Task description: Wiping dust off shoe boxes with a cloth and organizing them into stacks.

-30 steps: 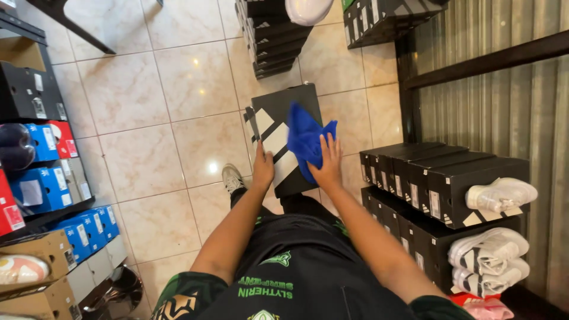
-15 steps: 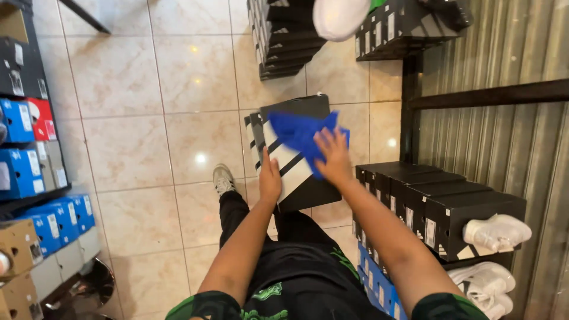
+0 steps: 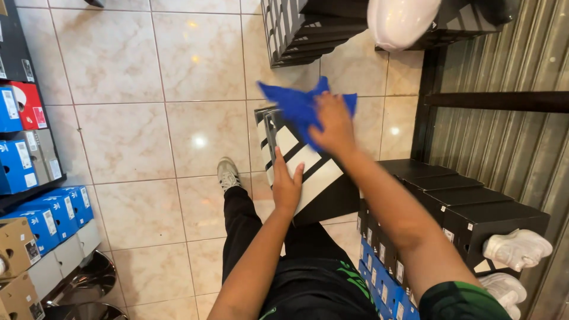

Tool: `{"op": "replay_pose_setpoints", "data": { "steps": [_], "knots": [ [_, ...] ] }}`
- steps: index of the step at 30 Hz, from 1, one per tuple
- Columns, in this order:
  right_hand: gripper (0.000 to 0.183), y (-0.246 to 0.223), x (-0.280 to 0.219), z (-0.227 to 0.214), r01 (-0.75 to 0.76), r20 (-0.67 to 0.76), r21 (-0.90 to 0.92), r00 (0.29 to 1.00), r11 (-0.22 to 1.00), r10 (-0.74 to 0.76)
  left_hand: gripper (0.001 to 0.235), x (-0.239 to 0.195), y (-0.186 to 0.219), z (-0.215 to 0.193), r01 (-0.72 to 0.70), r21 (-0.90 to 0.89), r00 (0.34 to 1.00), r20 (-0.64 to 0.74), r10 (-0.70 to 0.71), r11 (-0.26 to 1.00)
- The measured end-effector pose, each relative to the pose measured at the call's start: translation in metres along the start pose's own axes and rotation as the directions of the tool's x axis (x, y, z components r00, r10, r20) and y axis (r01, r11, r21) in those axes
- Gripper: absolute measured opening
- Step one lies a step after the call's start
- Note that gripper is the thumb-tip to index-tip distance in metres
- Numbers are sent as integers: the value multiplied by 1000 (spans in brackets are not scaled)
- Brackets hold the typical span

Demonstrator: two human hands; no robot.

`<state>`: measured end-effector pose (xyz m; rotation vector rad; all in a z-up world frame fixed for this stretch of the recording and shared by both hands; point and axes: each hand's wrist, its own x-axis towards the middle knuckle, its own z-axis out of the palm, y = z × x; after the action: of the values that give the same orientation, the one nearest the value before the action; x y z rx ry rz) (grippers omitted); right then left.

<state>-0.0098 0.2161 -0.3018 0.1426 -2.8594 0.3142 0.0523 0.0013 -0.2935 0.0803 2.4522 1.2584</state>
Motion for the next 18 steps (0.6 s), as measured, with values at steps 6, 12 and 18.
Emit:
{"op": "replay_pose_setpoints", "data": {
  "steps": [6,12,18],
  "knots": [
    [54,54,76,27,-580,525,-277,576,766,626,83,4,-1,1,0,17,1000,30,0,1000],
    [61,-8,127,18,-601,854,122,469,790,225,84,3,-12,4,-14,22,999,31,14,1000],
    [57,38,71,-30,-405,687,262,716,876,126,82,3,7,1,34,4,999,41,-34,999]
  ]
}}
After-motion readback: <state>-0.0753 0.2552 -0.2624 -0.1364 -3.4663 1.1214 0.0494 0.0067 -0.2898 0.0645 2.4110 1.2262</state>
